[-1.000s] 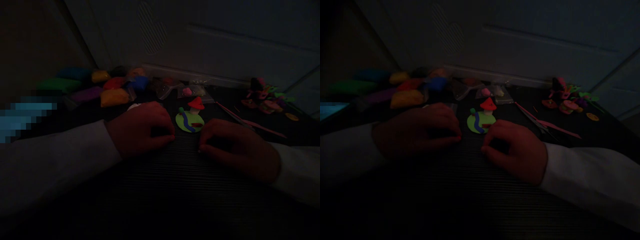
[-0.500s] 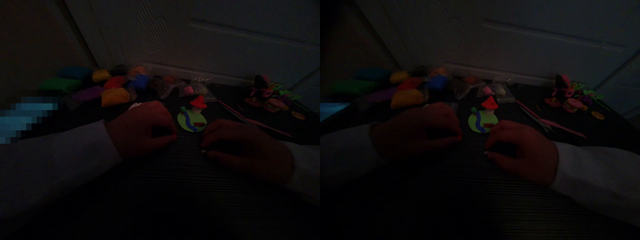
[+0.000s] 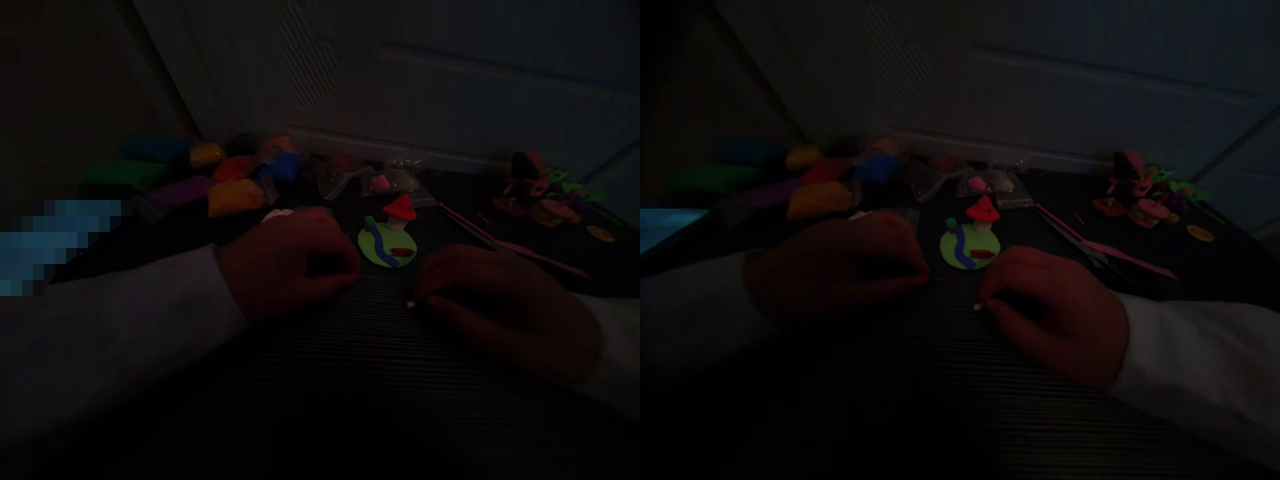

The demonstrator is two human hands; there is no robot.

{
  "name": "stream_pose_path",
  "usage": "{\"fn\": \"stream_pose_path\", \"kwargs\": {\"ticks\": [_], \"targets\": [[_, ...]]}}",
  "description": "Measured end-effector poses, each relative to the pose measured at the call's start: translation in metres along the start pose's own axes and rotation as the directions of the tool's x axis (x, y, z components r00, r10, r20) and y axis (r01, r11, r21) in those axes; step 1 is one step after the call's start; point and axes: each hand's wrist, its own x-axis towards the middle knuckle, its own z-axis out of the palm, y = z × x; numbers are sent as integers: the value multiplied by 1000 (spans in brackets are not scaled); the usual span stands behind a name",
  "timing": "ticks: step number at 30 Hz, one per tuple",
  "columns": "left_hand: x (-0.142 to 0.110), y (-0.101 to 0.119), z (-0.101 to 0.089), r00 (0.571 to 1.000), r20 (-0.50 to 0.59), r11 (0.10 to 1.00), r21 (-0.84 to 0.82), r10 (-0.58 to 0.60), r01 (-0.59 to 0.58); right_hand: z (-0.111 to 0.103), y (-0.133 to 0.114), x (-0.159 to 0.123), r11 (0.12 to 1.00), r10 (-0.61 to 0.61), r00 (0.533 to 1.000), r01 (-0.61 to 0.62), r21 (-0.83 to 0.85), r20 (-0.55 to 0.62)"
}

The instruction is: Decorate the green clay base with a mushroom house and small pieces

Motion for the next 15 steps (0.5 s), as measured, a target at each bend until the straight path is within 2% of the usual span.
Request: {"fn": "stream_pose_path", "kwargs": {"ticks": [5, 10, 15], "targets": [[0, 2, 0, 997, -8, 995, -66, -72, 71, 1, 3, 1, 999, 5, 1000, -4, 38, -23], [2, 4, 0, 1000, -9, 989, -145, -25, 24, 4, 5, 0, 992, 54, 996, -45, 119, -71], [3, 7, 0, 991, 33, 965, -228, -128, 132, 10, 2, 1, 988, 80, 985, -59, 142, -153]]}}
